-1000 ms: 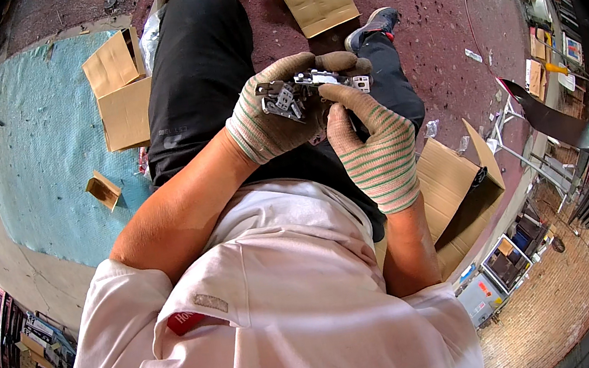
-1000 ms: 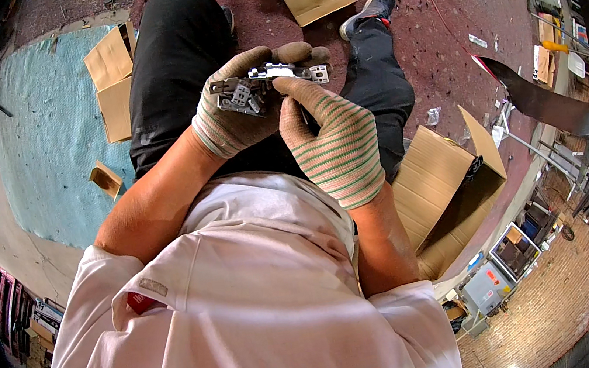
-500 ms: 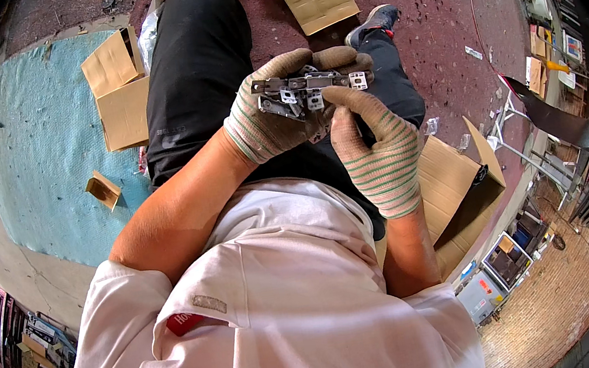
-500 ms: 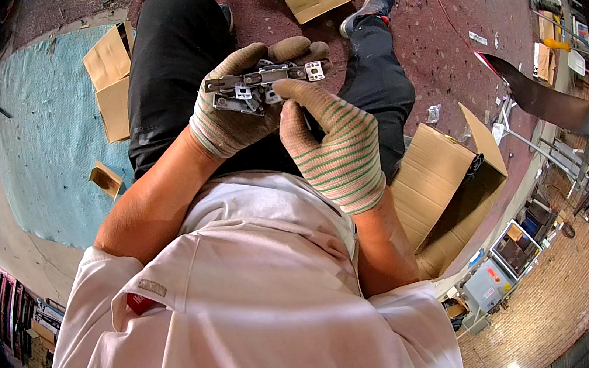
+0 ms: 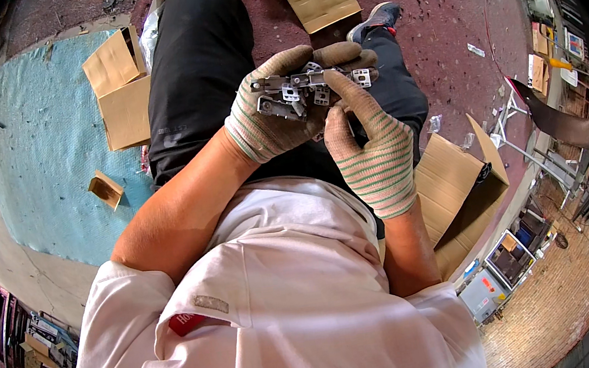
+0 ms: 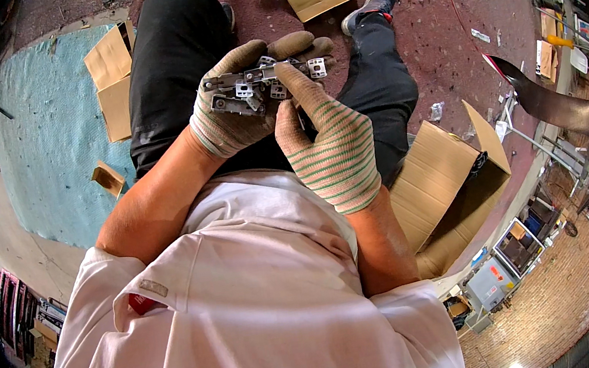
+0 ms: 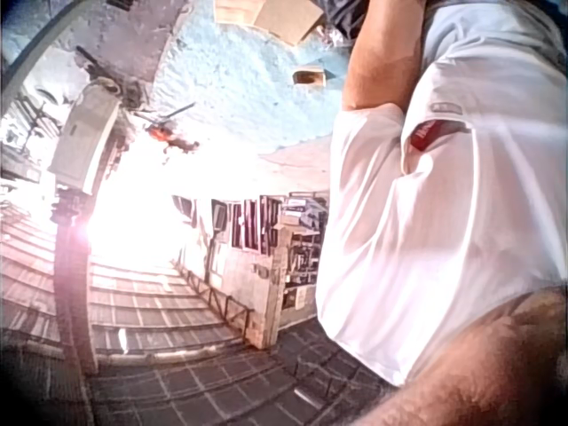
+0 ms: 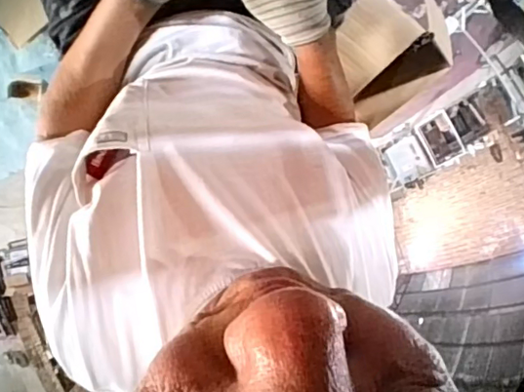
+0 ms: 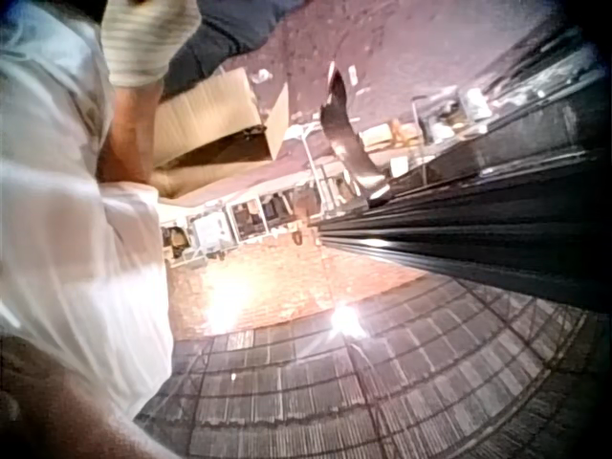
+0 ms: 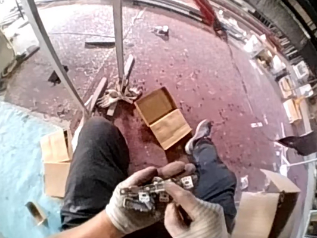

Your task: The person sits on the floor and assembles small metal hardware components by hand, then attaches them to a long black frame. The person handles the parts one at a time, fitting them together and placing them into the frame.

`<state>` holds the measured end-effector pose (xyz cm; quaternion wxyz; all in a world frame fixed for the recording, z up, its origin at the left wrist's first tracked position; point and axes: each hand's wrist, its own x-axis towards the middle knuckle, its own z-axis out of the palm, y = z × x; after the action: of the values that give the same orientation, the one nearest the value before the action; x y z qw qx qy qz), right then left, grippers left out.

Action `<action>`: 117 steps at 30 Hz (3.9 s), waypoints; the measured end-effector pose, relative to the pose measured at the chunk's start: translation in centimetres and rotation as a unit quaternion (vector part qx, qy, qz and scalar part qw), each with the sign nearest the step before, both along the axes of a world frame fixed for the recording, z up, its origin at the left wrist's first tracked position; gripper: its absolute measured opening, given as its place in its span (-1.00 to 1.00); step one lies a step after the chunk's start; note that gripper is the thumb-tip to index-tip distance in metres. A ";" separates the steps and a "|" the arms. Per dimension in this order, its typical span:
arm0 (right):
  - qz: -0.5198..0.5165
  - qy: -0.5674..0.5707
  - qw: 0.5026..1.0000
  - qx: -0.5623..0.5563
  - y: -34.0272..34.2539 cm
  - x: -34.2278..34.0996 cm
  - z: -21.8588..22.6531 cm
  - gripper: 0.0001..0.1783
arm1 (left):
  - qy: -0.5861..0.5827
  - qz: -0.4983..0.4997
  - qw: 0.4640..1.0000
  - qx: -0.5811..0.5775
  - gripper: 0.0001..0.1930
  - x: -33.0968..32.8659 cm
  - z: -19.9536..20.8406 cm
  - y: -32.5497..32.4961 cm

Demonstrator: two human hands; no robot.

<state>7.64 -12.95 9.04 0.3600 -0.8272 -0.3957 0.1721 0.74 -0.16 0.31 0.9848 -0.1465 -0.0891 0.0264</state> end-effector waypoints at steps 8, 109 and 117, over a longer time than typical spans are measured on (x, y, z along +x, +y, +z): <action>0.017 0.000 1.000 0.018 -0.6 -0.3 -0.1 -0.64 | -0.021 0.008 0.990 0.140 -0.45 -0.1 0.5 0.7; -0.046 -0.052 0.996 -0.047 1.5 -3.0 -1.5 -0.80 | -0.049 0.017 0.996 -0.068 -0.31 0.1 0.7 0.1; -0.022 -0.059 0.994 -0.087 1.6 -2.9 -1.2 -0.73 | 0.035 -0.019 0.999 -0.004 -0.32 0.1 1.4 0.7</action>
<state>4.78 -11.35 7.81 0.2667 -0.8723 -0.3819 0.1486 0.81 0.55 1.67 0.9871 -0.1509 -0.0521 0.0135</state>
